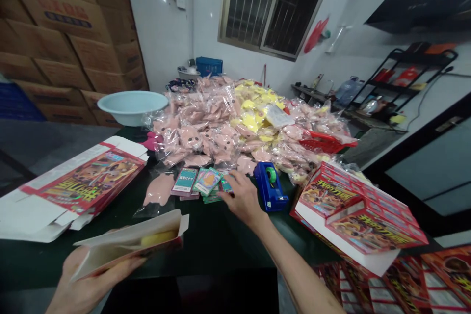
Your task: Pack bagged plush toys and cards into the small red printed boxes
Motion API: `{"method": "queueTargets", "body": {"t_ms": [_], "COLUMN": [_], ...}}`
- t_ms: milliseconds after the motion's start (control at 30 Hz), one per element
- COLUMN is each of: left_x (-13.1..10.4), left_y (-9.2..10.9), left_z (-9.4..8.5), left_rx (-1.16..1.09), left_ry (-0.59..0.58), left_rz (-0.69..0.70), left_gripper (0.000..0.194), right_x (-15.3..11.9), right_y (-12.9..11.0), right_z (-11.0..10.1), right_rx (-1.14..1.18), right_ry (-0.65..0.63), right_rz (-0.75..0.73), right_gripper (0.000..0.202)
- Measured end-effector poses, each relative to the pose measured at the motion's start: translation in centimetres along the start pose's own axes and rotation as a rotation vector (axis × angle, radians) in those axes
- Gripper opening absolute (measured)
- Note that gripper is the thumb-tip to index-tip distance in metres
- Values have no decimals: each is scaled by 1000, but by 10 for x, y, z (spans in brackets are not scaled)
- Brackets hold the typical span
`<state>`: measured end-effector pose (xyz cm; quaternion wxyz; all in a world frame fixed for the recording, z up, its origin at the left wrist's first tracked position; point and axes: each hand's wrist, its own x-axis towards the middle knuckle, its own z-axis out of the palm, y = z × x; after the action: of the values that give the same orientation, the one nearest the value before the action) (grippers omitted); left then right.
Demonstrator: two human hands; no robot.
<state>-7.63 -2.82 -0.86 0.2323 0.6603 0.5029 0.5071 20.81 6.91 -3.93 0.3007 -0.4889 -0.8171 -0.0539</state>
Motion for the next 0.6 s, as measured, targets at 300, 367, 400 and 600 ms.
{"method": "queueTargets", "body": {"t_ms": [300,367,400,600], "left_x": [-2,-2,-1,1], "left_y": [-3,-4,-4,-9], "left_z": [0,1,0,-2], "left_rx": [-90,-82,-74,-30], "left_ry": [-16,-37,-62,-86], "left_rz": [-33,-9,6,55], "left_gripper": [26,26,24,21], "right_x": [23,24,25,25], "right_y": [-42,-40,-38,-7], "right_z": [33,30,28,-1], "right_rx": [-192,-196,-197,-238], "right_ry": [-174,-181,-175,21], "right_rz": [55,26,19,114], "right_gripper": [17,18,19,35]}}
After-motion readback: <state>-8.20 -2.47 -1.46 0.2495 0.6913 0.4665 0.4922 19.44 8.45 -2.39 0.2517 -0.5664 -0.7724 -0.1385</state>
